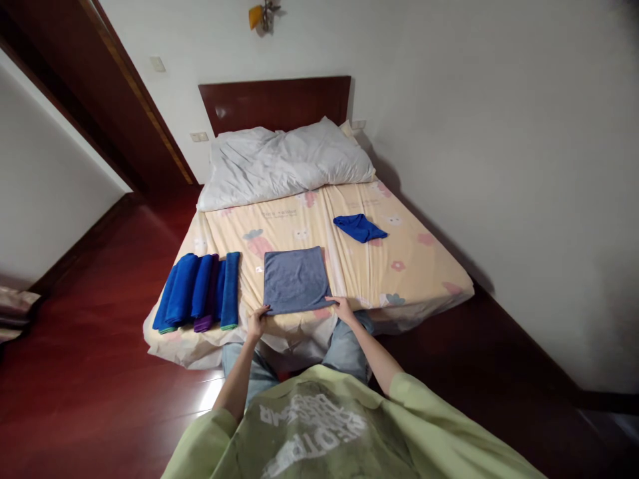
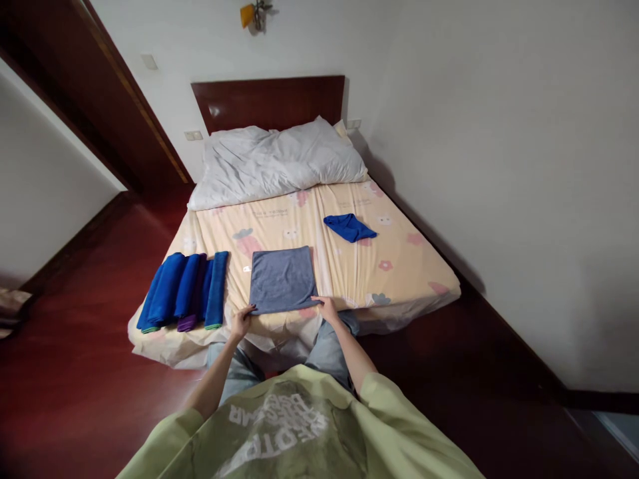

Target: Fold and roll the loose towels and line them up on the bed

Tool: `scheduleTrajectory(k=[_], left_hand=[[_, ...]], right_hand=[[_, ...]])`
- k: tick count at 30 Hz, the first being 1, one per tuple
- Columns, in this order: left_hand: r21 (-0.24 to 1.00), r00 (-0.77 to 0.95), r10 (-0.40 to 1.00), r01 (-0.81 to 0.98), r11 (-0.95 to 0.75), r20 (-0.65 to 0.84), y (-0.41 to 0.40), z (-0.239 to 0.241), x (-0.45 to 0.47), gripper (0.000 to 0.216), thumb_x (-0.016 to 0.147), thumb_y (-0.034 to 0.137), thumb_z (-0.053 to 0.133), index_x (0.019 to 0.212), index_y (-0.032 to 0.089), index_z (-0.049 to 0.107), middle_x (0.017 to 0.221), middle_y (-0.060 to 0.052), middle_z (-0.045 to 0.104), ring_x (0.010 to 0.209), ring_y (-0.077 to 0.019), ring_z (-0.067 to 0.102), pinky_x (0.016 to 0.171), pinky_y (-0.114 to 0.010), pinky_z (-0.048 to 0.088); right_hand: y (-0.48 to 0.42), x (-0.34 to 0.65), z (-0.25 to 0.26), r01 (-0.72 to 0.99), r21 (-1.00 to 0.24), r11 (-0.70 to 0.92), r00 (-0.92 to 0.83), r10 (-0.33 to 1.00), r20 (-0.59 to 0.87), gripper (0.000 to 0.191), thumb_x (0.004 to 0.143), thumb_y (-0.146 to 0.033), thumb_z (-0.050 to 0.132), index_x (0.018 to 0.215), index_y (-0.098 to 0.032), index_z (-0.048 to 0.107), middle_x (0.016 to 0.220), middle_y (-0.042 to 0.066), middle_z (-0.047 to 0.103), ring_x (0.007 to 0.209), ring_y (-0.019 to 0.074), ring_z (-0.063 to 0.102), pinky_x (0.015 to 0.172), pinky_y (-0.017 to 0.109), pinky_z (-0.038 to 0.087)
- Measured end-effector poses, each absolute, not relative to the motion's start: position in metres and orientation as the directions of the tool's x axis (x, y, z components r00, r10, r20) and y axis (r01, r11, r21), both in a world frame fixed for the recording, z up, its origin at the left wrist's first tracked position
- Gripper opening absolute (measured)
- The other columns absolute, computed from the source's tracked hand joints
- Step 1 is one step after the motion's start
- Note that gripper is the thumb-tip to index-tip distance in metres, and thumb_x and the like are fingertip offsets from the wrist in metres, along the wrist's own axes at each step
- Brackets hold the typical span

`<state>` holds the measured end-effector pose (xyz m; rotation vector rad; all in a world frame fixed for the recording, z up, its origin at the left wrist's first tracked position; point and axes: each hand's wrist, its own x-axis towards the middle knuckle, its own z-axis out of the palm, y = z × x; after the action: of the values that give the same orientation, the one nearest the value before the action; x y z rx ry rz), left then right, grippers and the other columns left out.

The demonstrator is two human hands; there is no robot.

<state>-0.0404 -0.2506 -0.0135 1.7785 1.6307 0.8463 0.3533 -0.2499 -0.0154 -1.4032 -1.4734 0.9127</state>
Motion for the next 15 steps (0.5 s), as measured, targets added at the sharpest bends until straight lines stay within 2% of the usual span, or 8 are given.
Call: scheduleTrajectory(k=[4,7,11,15], left_hand=[[0.808,-0.025,0.999,0.588,0.033,-0.023,-0.242,-0.008,-0.040,0.042,0.075,0.018,0.048,0.107,0.016,0.076,0.109,-0.011,0.079,0.110,-0.0283,0.074,0.103,-0.048,0.058],[0.862,-0.043,0.996,0.500,0.084,-0.072,-0.237,-0.007,-0.041,0.036,0.079,0.028,0.052,0.104,0.015,0.075,0.099,-0.011,0.080,0.097,-0.0277,0.076,0.091,-0.044,0.062],[0.914,-0.077,0.996,0.399,0.069,-0.041,-0.236,-0.007,-0.041,0.036,0.082,0.040,0.056,0.103,0.016,0.074,0.104,-0.012,0.079,0.100,-0.0278,0.075,0.093,-0.041,0.060],[0.908,-0.092,0.995,0.414,0.068,-0.032,-0.236,-0.004,-0.042,0.042,0.083,0.048,0.058,0.104,0.017,0.075,0.108,-0.012,0.079,0.104,-0.0285,0.074,0.095,-0.042,0.059]], right_hand=[[-0.248,0.354,-0.008,0.318,-0.946,0.066,0.063,0.994,0.091,0.043,0.064,-0.010,0.048,0.089,-0.019,0.081,0.101,0.008,0.082,0.100,0.0257,0.078,0.101,0.047,0.059],[-0.246,0.354,-0.007,0.309,-0.949,0.062,0.086,0.992,0.093,0.039,0.065,-0.013,0.050,0.087,-0.020,0.081,0.099,0.008,0.082,0.096,0.0253,0.077,0.096,0.043,0.060],[-0.238,0.354,-0.014,0.288,-0.957,0.035,0.161,0.983,0.084,0.029,0.069,-0.023,0.055,0.084,-0.020,0.080,0.090,0.007,0.081,0.084,0.0238,0.076,0.083,0.038,0.061],[-0.229,0.355,-0.022,0.271,-0.962,0.012,0.199,0.978,0.069,0.024,0.073,-0.033,0.060,0.081,-0.019,0.078,0.082,0.007,0.079,0.070,0.0217,0.072,0.069,0.034,0.060]])
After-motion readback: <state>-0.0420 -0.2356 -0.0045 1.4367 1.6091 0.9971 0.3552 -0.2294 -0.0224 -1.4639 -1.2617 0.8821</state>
